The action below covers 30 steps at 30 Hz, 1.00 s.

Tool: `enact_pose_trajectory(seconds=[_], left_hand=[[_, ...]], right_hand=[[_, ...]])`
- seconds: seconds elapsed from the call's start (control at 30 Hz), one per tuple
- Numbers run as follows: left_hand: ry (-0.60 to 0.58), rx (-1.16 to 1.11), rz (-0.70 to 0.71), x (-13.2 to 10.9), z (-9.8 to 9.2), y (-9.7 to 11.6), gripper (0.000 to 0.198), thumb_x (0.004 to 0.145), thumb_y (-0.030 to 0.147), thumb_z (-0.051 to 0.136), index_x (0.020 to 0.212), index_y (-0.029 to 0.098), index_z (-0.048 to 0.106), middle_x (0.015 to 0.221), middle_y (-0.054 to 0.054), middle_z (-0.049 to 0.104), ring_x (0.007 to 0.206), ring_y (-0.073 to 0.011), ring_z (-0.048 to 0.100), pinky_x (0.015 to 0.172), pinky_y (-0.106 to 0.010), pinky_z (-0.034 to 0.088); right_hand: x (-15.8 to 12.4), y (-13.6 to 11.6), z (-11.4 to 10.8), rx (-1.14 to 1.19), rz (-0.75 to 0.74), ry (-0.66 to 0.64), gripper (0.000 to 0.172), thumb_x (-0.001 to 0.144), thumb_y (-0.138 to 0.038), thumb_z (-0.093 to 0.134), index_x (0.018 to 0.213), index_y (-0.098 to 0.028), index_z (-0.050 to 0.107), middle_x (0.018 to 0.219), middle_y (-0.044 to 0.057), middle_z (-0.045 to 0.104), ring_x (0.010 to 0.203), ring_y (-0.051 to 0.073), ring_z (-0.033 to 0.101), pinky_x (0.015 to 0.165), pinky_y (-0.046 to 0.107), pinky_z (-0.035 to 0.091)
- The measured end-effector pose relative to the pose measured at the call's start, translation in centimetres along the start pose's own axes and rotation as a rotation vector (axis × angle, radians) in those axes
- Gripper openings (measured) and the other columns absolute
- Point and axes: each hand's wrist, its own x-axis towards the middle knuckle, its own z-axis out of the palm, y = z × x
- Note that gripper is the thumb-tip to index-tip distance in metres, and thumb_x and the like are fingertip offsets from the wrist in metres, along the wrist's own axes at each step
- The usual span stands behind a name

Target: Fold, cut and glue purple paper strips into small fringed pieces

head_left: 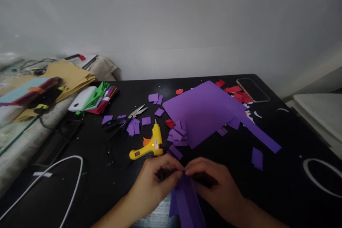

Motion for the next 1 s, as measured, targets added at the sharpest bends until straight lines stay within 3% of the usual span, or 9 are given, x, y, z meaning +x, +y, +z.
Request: enact_pose_trajectory(seconds=[0.33, 0.63, 0.87, 1.0], left_hand=[[-0.002, 0.181, 0.226, -0.40, -0.47, 0.19, 0.012, 0.096, 0.020, 0.065, 0.098, 0.018, 0.076, 0.076, -0.001, 0.071, 0.068, -0.0106, 0.065, 0.064, -0.019, 0.050], [-0.014, 0.146, 0.213, -0.08, -0.68, -0.09, 0.004, 0.095, 0.020, 0.071, 0.098, 0.019, 0.075, 0.077, 0.002, 0.074, 0.068, -0.0084, 0.068, 0.064, -0.017, 0.052], [0.021, 0.125, 0.222, -0.11, -0.72, -0.21, 0.003, 0.095, 0.020, 0.073, 0.097, 0.019, 0.075, 0.081, 0.000, 0.076, 0.072, -0.0099, 0.071, 0.068, -0.019, 0.055], [0.049, 0.138, 0.267, -0.13, -0.70, -0.01, 0.003, 0.094, 0.019, 0.075, 0.096, 0.020, 0.075, 0.081, 0.001, 0.077, 0.071, -0.0087, 0.070, 0.067, -0.017, 0.055]], right_hand=[[-0.07, -0.38, -0.41, -0.017, -0.012, 0.010, 0.035, 0.080, 0.002, 0.081, 0.102, -0.026, 0.082, 0.097, 0.000, 0.083, 0.088, 0.012, 0.080, 0.081, 0.014, 0.062], [0.16, -0.79, -0.45, -0.047, -0.093, -0.009, 0.028, 0.084, 0.001, 0.078, 0.100, -0.021, 0.081, 0.100, 0.004, 0.083, 0.092, 0.013, 0.080, 0.084, 0.018, 0.064], [-0.22, -0.71, -0.11, 0.112, 0.118, -0.026, 0.032, 0.082, -0.010, 0.086, 0.110, -0.023, 0.076, 0.101, 0.002, 0.079, 0.089, 0.013, 0.081, 0.085, 0.020, 0.068], [-0.24, -0.76, -0.20, 0.111, 0.131, -0.046, 0.022, 0.083, -0.012, 0.085, 0.100, -0.021, 0.075, 0.103, 0.003, 0.078, 0.093, 0.014, 0.079, 0.087, 0.021, 0.068]])
